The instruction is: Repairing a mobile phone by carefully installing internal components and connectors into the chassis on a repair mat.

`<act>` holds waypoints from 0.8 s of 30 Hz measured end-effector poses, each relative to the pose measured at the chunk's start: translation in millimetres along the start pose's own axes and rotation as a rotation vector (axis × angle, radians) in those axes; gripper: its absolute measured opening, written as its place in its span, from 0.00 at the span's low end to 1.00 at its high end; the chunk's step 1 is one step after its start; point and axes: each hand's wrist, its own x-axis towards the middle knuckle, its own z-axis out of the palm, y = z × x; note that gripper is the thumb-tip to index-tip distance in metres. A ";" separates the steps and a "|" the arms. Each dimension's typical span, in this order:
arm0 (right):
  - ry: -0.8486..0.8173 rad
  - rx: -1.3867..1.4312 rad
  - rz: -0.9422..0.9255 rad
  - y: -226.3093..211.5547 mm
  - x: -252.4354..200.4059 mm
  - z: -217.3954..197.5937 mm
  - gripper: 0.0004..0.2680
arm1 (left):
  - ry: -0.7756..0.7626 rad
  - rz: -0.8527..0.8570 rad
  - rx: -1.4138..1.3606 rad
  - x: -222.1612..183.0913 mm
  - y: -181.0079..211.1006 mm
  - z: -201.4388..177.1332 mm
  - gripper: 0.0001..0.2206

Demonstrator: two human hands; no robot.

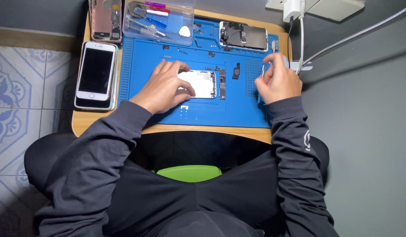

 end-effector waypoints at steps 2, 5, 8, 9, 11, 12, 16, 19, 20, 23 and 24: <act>-0.166 -0.161 0.093 10.9 3.5 7.9 0.15 | -0.026 -0.003 -0.004 2.4 1.6 -4.0 0.02; -0.285 -0.221 0.149 9.8 8.0 10.3 0.13 | -0.058 -0.009 -0.011 3.7 0.7 -4.4 0.02; -0.321 -0.262 0.171 16.0 13.1 18.6 0.11 | -0.080 -0.014 -0.040 5.5 -4.8 2.2 0.02; -0.317 -0.263 0.171 14.1 12.5 17.8 0.11 | -0.077 -0.012 -0.038 5.4 -4.9 1.8 0.02; -0.328 -0.279 0.183 9.8 10.9 16.8 0.09 | -0.084 -0.002 -0.041 4.0 -5.1 0.9 0.02; -0.327 -0.279 0.180 10.9 12.0 15.7 0.09 | -0.082 -0.003 -0.040 5.7 -5.1 0.3 0.02; -0.301 -0.316 0.200 13.0 11.1 14.3 0.09 | -0.085 0.011 -0.046 6.5 -6.7 2.7 0.02; -0.128 -0.228 0.050 1.5 13.7 13.1 0.07 | -0.074 0.036 -0.031 6.0 -7.5 3.5 0.03; 0.002 -0.129 -0.098 -4.6 15.6 12.8 0.03 | -0.065 0.046 -0.030 5.5 -7.9 3.2 0.03; 0.099 0.228 -0.469 -53.8 42.6 26.3 0.02 | -0.071 0.051 -0.045 7.9 -11.1 5.7 0.03; 0.097 0.228 -0.474 -76.6 54.7 35.4 0.02 | -0.068 0.047 -0.046 7.1 -12.4 4.1 0.03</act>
